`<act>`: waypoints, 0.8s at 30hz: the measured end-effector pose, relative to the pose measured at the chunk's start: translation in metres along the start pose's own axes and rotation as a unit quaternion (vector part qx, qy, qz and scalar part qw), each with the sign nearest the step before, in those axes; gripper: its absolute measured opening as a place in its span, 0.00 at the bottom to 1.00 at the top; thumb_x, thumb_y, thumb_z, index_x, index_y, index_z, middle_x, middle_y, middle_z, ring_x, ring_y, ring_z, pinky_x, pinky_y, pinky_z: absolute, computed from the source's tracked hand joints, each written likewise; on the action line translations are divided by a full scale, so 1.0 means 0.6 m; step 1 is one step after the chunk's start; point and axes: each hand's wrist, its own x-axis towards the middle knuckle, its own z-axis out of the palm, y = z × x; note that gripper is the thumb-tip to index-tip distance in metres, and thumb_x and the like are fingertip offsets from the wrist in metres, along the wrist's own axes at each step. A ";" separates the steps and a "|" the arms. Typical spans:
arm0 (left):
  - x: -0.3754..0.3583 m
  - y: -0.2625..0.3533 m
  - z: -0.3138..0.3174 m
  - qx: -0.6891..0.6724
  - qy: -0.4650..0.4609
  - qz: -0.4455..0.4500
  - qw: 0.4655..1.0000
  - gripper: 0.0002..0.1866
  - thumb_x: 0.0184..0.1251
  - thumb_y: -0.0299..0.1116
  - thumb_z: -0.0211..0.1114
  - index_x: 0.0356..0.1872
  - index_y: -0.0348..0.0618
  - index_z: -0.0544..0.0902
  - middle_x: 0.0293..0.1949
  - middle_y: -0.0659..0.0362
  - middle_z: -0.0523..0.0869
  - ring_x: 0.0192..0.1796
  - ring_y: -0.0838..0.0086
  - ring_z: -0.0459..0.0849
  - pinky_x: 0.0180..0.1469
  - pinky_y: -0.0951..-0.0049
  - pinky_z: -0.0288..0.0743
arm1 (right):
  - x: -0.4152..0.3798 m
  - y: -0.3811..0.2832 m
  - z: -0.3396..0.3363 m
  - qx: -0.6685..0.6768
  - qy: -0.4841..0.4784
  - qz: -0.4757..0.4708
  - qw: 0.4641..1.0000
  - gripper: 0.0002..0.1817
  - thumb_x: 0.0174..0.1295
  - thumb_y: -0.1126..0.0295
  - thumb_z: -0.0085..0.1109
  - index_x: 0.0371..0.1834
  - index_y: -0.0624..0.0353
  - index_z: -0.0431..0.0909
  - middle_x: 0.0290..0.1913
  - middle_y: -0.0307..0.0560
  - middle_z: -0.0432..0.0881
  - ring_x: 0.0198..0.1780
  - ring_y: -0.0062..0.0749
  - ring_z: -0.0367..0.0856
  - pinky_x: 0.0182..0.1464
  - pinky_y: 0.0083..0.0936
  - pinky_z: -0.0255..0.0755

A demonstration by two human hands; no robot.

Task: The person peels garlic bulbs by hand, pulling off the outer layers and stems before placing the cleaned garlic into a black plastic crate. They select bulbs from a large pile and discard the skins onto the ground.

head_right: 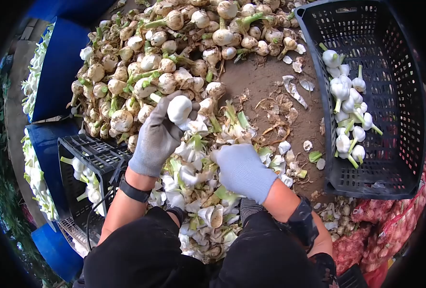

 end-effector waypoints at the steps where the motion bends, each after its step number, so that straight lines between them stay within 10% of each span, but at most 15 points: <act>1: 0.006 0.002 0.045 0.070 -0.025 0.024 0.997 0.25 0.80 0.44 0.49 0.66 0.34 0.68 0.61 0.48 0.78 0.59 0.58 0.80 0.65 0.62 0.75 | 0.000 0.004 0.010 -0.001 -0.002 0.004 1.000 0.12 0.53 0.74 0.57 0.42 0.58 0.82 0.32 0.54 0.84 0.38 0.50 0.85 0.42 0.41 0.77; 4: -0.009 0.001 0.218 0.038 -0.170 0.004 0.985 0.39 0.72 0.43 0.64 0.74 0.36 0.56 0.62 0.49 0.75 0.59 0.68 0.79 0.61 0.66 0.75 | 0.011 0.020 0.080 0.172 0.064 -0.110 0.977 0.14 0.58 0.69 0.59 0.48 0.54 0.82 0.38 0.56 0.85 0.45 0.53 0.84 0.48 0.42 0.76; 7: 0.045 0.081 0.188 0.345 -0.123 0.210 0.907 0.25 0.76 0.37 0.57 0.68 0.37 0.67 0.61 0.51 0.78 0.58 0.68 0.82 0.61 0.67 0.77 | 0.011 0.002 0.026 0.385 0.011 -0.037 0.922 0.17 0.61 0.69 0.61 0.53 0.59 0.80 0.41 0.62 0.83 0.45 0.55 0.82 0.51 0.35 0.76; 9: 0.063 0.068 0.124 0.493 0.003 0.105 0.864 0.14 0.73 0.27 0.58 0.56 0.36 0.79 0.50 0.56 0.85 0.47 0.73 0.85 0.52 0.71 0.82 | 0.029 0.040 0.012 0.165 0.122 0.044 0.978 0.13 0.67 0.68 0.53 0.52 0.52 0.83 0.43 0.56 0.85 0.44 0.52 0.83 0.48 0.37 0.76; 13: 0.083 -0.079 -0.052 0.891 -0.095 0.134 0.424 0.21 0.52 0.19 0.65 0.51 0.42 0.82 0.56 0.48 0.81 0.57 0.53 0.80 0.59 0.59 0.76 | 0.055 0.089 0.005 0.050 0.252 0.159 0.953 0.14 0.58 0.73 0.57 0.46 0.48 0.84 0.41 0.53 0.85 0.43 0.49 0.84 0.49 0.41 0.77; 15: 0.084 -0.078 -0.087 0.852 -0.119 0.160 0.485 0.19 0.51 0.20 0.66 0.47 0.42 0.84 0.55 0.50 0.82 0.54 0.59 0.82 0.57 0.62 0.76 | 0.045 0.102 0.011 0.093 0.279 0.122 0.948 0.15 0.60 0.72 0.57 0.50 0.51 0.84 0.39 0.53 0.85 0.41 0.43 0.84 0.47 0.34 0.77; 17: 0.061 -0.044 -0.031 0.606 0.056 -0.066 0.791 0.16 0.52 0.22 0.68 0.45 0.40 0.84 0.52 0.53 0.83 0.52 0.64 0.82 0.57 0.66 0.75 | 0.040 0.106 0.022 0.144 0.311 0.085 0.936 0.15 0.63 0.72 0.57 0.53 0.54 0.83 0.37 0.52 0.84 0.38 0.37 0.83 0.45 0.28 0.76; 19: 0.039 -0.018 -0.014 0.681 -0.017 0.055 0.730 0.16 0.55 0.25 0.70 0.47 0.39 0.84 0.50 0.54 0.83 0.51 0.69 0.81 0.57 0.71 0.74 | 0.035 0.083 0.034 0.486 0.278 0.078 0.825 0.11 0.67 0.68 0.59 0.50 0.56 0.83 0.37 0.48 0.86 0.37 0.28 0.84 0.40 0.25 0.76; 24: -0.014 -0.044 0.031 0.618 -0.051 0.068 0.782 0.32 0.52 0.30 0.77 0.61 0.40 0.77 0.53 0.56 0.83 0.54 0.77 0.81 0.58 0.74 0.74 | 0.043 0.053 0.040 0.561 0.211 0.104 0.794 0.15 0.71 0.64 0.56 0.52 0.65 0.77 0.31 0.42 0.83 0.25 0.18 0.79 0.25 0.18 0.72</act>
